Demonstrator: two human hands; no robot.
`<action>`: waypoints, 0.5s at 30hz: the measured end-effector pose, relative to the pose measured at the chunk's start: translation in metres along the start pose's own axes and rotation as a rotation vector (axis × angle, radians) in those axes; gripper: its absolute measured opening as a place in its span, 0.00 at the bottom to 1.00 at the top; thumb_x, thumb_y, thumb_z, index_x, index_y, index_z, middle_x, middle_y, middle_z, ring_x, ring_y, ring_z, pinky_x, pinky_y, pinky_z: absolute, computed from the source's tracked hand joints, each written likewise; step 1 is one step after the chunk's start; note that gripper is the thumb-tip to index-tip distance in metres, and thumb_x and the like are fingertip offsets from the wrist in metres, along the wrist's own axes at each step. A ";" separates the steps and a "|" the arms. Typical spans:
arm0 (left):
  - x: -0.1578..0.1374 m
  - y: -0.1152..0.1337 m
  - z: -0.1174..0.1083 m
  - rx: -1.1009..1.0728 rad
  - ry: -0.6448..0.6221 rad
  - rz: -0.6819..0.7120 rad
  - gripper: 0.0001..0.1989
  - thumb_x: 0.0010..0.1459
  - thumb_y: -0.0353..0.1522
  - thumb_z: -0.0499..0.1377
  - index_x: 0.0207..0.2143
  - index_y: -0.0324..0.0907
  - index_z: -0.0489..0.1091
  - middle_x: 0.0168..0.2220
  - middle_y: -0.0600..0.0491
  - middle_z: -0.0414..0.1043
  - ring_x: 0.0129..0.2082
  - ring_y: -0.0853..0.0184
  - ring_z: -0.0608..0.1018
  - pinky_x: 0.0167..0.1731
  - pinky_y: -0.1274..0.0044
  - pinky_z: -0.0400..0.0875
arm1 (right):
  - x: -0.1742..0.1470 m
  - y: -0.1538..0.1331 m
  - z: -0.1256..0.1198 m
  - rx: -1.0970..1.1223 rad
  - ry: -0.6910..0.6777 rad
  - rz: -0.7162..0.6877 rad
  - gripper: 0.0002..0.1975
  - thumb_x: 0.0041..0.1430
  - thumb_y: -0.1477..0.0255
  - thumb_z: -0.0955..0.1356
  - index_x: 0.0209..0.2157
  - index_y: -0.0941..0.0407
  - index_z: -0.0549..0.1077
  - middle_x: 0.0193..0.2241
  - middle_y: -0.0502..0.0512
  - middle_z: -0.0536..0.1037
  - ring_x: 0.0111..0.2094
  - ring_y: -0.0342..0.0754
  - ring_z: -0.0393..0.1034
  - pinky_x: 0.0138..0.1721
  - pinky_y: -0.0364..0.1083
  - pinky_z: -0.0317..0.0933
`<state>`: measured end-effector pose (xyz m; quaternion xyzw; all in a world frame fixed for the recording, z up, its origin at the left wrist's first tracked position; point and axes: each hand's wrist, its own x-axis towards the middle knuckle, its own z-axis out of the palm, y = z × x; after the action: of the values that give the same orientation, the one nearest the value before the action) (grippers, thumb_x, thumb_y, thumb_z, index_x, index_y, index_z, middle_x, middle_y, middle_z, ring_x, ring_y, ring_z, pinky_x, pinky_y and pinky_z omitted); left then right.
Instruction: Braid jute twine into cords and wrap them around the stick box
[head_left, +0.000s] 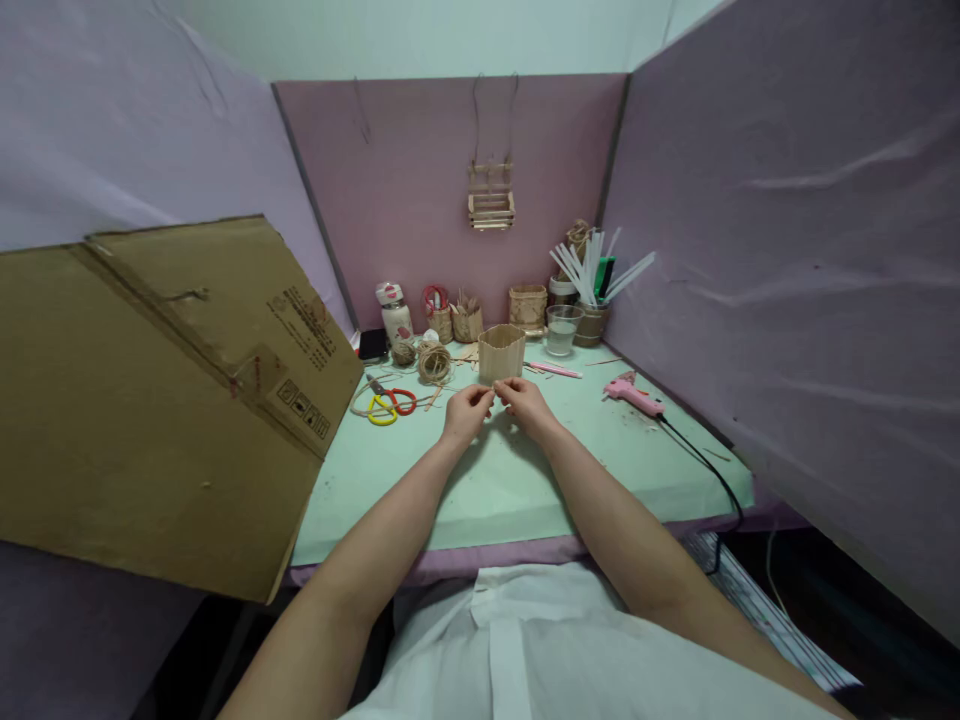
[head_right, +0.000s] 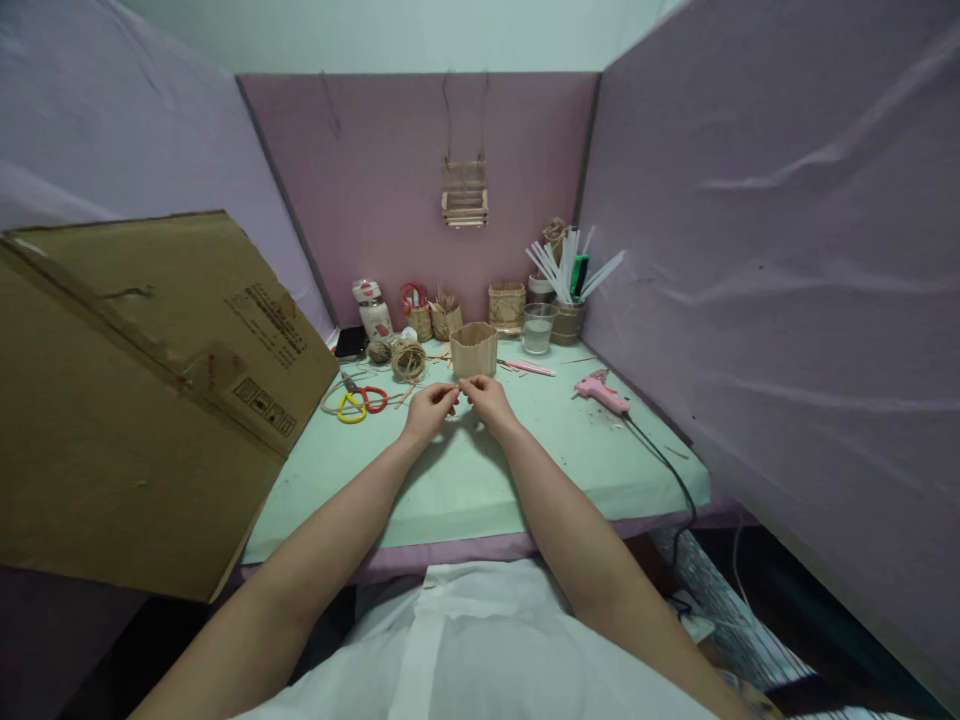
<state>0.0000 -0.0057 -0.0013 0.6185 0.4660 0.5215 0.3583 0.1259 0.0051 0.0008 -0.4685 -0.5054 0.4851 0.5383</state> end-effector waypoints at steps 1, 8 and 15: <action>0.000 0.001 0.000 0.000 -0.003 0.004 0.12 0.49 0.39 0.57 0.28 0.39 0.73 0.21 0.55 0.69 0.20 0.73 0.70 0.24 0.80 0.63 | 0.000 -0.001 0.000 0.036 -0.017 0.028 0.16 0.42 0.58 0.69 0.26 0.57 0.70 0.20 0.48 0.67 0.24 0.41 0.59 0.23 0.41 0.51; 0.003 -0.001 -0.001 -0.007 0.001 -0.030 0.13 0.48 0.41 0.58 0.26 0.39 0.72 0.21 0.55 0.69 0.19 0.73 0.69 0.21 0.80 0.61 | 0.001 -0.001 0.002 0.053 -0.018 -0.039 0.14 0.42 0.60 0.70 0.25 0.57 0.70 0.21 0.48 0.68 0.24 0.41 0.59 0.25 0.41 0.52; 0.007 -0.007 -0.001 -0.171 0.061 -0.138 0.11 0.44 0.38 0.60 0.26 0.39 0.70 0.24 0.56 0.69 0.17 0.76 0.64 0.19 0.81 0.56 | 0.006 0.007 0.004 -0.150 0.024 -0.236 0.14 0.46 0.61 0.67 0.26 0.58 0.73 0.22 0.51 0.73 0.26 0.44 0.63 0.30 0.43 0.57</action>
<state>-0.0023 0.0033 -0.0050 0.5358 0.4720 0.5521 0.4305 0.1217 0.0117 -0.0057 -0.4507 -0.5853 0.3737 0.5609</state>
